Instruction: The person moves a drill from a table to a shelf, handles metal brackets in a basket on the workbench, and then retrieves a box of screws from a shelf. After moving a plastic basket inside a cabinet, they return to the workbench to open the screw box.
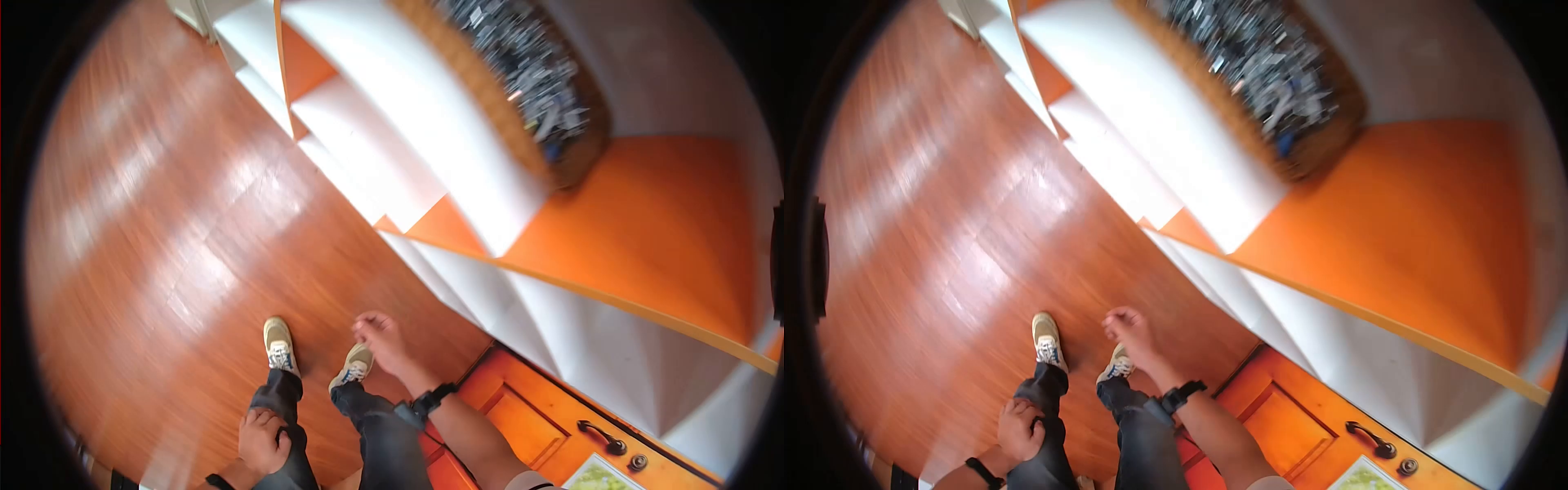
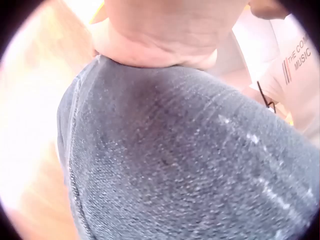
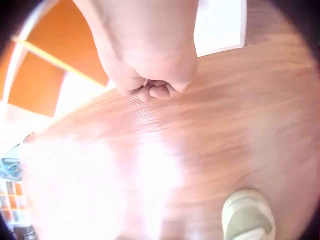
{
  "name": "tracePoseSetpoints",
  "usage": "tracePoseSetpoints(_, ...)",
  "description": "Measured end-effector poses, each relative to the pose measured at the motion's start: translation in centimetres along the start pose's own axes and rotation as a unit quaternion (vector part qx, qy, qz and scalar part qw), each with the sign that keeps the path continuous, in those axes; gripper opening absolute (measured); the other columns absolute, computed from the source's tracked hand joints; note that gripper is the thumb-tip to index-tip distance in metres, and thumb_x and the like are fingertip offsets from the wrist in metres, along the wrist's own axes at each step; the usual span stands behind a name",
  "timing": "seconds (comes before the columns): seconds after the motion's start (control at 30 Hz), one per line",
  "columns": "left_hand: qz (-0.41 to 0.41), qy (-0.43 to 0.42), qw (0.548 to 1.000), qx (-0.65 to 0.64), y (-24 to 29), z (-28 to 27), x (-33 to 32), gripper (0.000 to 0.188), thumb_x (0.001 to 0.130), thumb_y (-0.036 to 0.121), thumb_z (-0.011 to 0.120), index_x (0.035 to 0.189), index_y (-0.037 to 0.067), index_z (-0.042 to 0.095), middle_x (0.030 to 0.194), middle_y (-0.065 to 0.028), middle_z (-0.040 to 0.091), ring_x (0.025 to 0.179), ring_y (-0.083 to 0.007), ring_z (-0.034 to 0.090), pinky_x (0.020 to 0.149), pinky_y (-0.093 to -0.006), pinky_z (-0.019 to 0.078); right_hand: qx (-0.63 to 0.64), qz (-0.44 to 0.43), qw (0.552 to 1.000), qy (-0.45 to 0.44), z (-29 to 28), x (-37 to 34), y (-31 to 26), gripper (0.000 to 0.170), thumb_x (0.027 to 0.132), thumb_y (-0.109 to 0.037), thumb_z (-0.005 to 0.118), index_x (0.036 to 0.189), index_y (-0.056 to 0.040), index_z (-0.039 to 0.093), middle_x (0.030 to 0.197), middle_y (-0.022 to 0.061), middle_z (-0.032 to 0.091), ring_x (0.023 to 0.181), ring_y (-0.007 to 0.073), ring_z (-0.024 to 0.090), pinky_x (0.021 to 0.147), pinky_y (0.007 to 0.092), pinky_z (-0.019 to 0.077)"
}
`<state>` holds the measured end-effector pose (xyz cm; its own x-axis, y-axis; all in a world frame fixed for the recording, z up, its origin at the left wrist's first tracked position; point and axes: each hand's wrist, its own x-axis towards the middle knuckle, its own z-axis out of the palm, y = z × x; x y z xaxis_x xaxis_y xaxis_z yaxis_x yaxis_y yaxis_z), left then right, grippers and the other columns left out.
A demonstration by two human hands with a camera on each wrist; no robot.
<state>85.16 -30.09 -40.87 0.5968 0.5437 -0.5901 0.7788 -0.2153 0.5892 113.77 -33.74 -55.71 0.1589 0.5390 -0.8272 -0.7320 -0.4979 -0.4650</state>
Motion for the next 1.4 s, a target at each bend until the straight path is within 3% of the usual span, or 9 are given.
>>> tracePoseSetpoints(0.17, -0.038, -0.043, 0.998, 0.038, -1.0, 0.8, -4.6, 0.020, 0.069, 0.018, 0.055, 0.082, 0.007, 0.064, 0.096, -0.0087, 0.062, 0.102, -0.0300, 0.050, 0.082, -0.0433, 0.0414, 0.009, -0.055, 0.992, -0.113, 10.5, -11.7, -14.8, 0.002, 0.087, -0.006, 0.056, 0.088, -0.0050, 0.056, 0.076, 0.0041, 0.059, 0.063, 0.0109, 0.054, 0.055, 0.0209, 0.0442)
tracePoseSetpoints(0.37, -0.132, -0.096, 0.986, 0.024, -0.1, -2.3, -9.7, 0.024, 0.080, 0.024, 0.050, 0.090, 0.007, 0.064, 0.102, -0.0149, 0.062, 0.103, -0.0354, 0.054, 0.085, -0.0438, 0.0449, 0.239, -0.194, 0.951, 0.038, 15.3, -13.2, -32.7, 0.006, 0.089, -0.010, 0.054, 0.089, -0.0037, 0.055, 0.080, 0.0055, 0.059, 0.070, 0.0108, 0.057, 0.063, 0.0222, 0.0496)
tracePoseSetpoints(0.53, -0.232, -0.050, 0.967, -0.098, -1.0, -8.9, -15.3, 0.028, 0.083, 0.025, 0.049, 0.096, 0.006, 0.064, 0.086, -0.0227, 0.063, 0.084, -0.0380, 0.060, 0.075, -0.0442, 0.0487, -0.080, -0.082, 0.993, 0.008, 16.3, -16.2, -29.2, 0.012, 0.089, -0.013, 0.052, 0.093, -0.0032, 0.057, 0.081, 0.0035, 0.061, 0.067, 0.0095, 0.056, 0.060, 0.0216, 0.0475)
tracePoseSetpoints(0.7, -0.270, 0.051, 0.951, -0.139, -6.7, -10.9, -21.4, 0.026, 0.083, 0.024, 0.051, 0.092, 0.003, 0.065, 0.086, -0.0236, 0.062, 0.086, -0.0384, 0.060, 0.074, -0.0441, 0.0481, -0.449, -0.010, 0.884, -0.128, 19.3, -24.9, -19.0, 0.017, 0.090, -0.018, 0.049, 0.086, -0.0053, 0.059, 0.079, 0.0017, 0.060, 0.070, 0.0086, 0.055, 0.061, 0.0224, 0.0449)
tracePoseSetpoints(1.0, -0.313, 0.156, 0.921, -0.173, -5.3, -12.8, -26.9, 0.033, 0.082, 0.028, 0.047, 0.087, -0.001, 0.063, 0.093, -0.0252, 0.061, 0.088, -0.0391, 0.059, 0.076, -0.0471, 0.0474, -0.647, 0.033, 0.749, -0.140, 13.2, -28.1, -20.5, 0.032, 0.086, -0.028, 0.050, 0.065, -0.0060, 0.058, 0.059, 0.0028, 0.053, 0.056, 0.0147, 0.052, 0.051, 0.0271, 0.0396)
tracePoseSetpoints(1.07, -0.301, 0.204, 0.905, -0.220, -4.1, -12.2, -27.2, 0.033, 0.081, 0.027, 0.047, 0.087, -0.002, 0.063, 0.094, -0.0257, 0.061, 0.089, -0.0397, 0.059, 0.078, -0.0457, 0.0469, -0.571, 0.086, 0.814, -0.061, 7.4, -22.7, -19.6, 0.033, 0.086, -0.021, 0.046, 0.058, -0.0056, 0.053, 0.050, 0.0053, 0.050, 0.043, 0.0147, 0.049, 0.043, 0.0282, 0.0388)
tracePoseSetpoints(1.1, -0.304, 0.280, 0.882, -0.227, -2.3, -11.7, -27.9, 0.030, 0.081, 0.025, 0.048, 0.086, 0.000, 0.062, 0.089, -0.0232, 0.062, 0.084, -0.0376, 0.060, 0.075, -0.0436, 0.0475, -0.725, 0.040, 0.659, -0.198, 8.4, -23.5, -21.7, 0.030, 0.085, -0.016, 0.048, 0.057, -0.0062, 0.050, 0.050, 0.0061, 0.049, 0.044, 0.0153, 0.050, 0.040, 0.0281, 0.0389)
tracePoseSetpoints(1.13, -0.324, 0.305, 0.855, -0.268, 0.0, -12.0, -28.9, 0.029, 0.082, 0.025, 0.047, 0.087, 0.000, 0.063, 0.090, -0.0229, 0.062, 0.086, -0.0380, 0.059, 0.076, -0.0442, 0.0471, -0.832, 0.119, 0.507, -0.192, 14.3, -28.9, -25.2, 0.035, 0.091, -0.030, 0.048, 0.117, -0.0070, 0.054, 0.099, 0.0133, 0.060, 0.095, 0.0237, 0.057, 0.081, 0.0372, 0.0469)
tracePoseSetpoints(1.4, -0.426, 0.435, 0.686, -0.398, 5.8, -1.3, -35.0, 0.028, 0.080, 0.021, 0.047, 0.081, -0.001, 0.064, 0.088, -0.0255, 0.061, 0.083, -0.0390, 0.060, 0.074, -0.0456, 0.0473, -0.751, -0.281, -0.030, -0.597, 28.8, -7.0, -26.9, 0.034, 0.089, -0.030, 0.039, 0.075, -0.0088, 0.062, 0.071, 0.0116, 0.061, 0.064, 0.0275, 0.053, 0.061, 0.0426, 0.0440)
